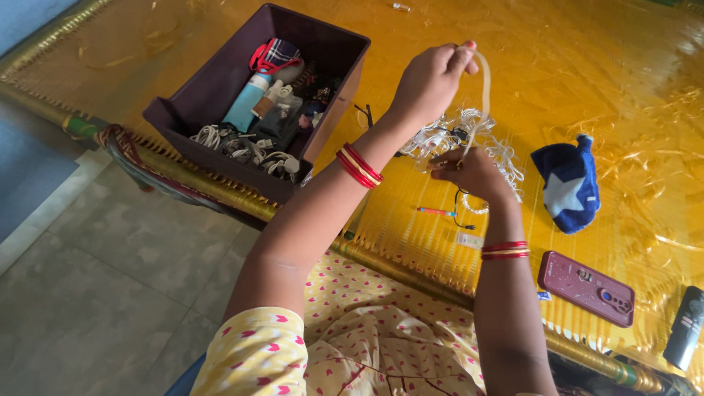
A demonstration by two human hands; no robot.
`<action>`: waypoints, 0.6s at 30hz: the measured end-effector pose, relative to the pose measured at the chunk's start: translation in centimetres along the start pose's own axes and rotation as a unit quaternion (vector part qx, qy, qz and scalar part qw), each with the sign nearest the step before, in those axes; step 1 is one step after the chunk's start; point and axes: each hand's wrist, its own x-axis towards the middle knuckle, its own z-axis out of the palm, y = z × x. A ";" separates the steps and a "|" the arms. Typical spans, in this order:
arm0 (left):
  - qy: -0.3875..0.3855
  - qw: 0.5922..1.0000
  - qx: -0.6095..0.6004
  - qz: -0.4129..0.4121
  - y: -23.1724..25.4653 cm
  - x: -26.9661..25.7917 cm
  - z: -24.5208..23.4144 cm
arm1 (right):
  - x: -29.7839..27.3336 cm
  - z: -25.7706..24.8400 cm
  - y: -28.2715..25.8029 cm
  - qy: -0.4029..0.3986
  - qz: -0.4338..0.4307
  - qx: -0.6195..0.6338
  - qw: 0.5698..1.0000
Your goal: The person sits on a charpai and organizes a pile of tangled cables and wires on the surface. They pick up individual cables, untangle them, wipe them with a blue cloth, and place them into a brown storage box. The person handles multiple cables one at a time, including white and black wires, and uses a blue cloth to clean them before storing.
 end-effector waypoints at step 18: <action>-0.121 0.983 -0.123 -0.066 1.0 -1.8 6.1 | -0.7 -1.6 0.6 0.071 -0.086 0.419 0.901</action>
